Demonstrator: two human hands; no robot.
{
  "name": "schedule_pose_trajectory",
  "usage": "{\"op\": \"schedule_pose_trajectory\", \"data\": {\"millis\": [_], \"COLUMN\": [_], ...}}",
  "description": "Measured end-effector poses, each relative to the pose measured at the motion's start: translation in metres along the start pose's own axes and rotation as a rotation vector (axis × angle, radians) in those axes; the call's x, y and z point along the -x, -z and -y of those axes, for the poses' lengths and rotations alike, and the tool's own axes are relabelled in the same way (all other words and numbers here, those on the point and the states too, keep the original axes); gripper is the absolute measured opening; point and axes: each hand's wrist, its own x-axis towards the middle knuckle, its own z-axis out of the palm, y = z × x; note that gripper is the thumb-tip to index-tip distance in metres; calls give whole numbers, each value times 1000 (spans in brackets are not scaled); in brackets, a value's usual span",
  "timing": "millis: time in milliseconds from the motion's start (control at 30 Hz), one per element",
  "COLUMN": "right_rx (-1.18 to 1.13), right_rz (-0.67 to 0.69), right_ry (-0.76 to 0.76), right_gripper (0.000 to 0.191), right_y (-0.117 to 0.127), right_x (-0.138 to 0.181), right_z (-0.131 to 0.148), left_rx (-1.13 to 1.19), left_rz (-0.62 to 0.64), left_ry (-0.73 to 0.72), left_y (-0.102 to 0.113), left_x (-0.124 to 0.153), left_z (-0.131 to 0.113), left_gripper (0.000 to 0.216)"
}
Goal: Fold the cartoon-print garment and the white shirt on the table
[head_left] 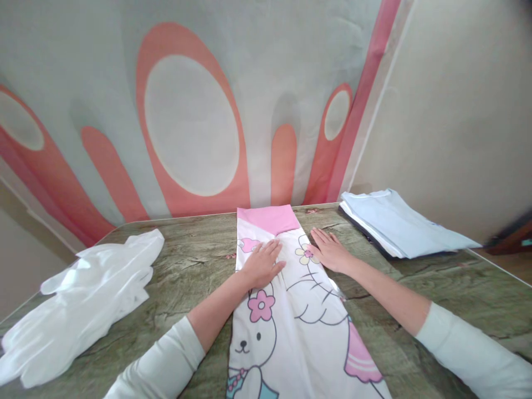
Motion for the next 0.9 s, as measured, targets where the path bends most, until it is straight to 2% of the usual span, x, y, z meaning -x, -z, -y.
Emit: {"op": "schedule_pose_trajectory", "data": {"millis": [200,267,333,467,667,900], "right_rx": [-40,-21,8,64,13,16], "right_rz": [37,54,51,-20,-4,20], "right_ry": [354,358,301,185,352,345], "right_gripper": [68,69,70,71,67,66], "right_y": [1,1,0,-1,-4,-6], "right_x": [44,50,52,55,70,71], "right_z": [32,31,25,20,40,38], "left_rx": [-33,-47,-59,-60,-26,41], "left_rz": [-49,-49,-37,19,104,182], "left_ry": [77,101,110,111,51,-47], "left_y": [0,1,1,6,22,44], "left_x": [0,2,7,26,71,134], "left_z": [-2,-1,0,-9,-49,-81], "left_gripper": [56,56,56,56,57,56]}}
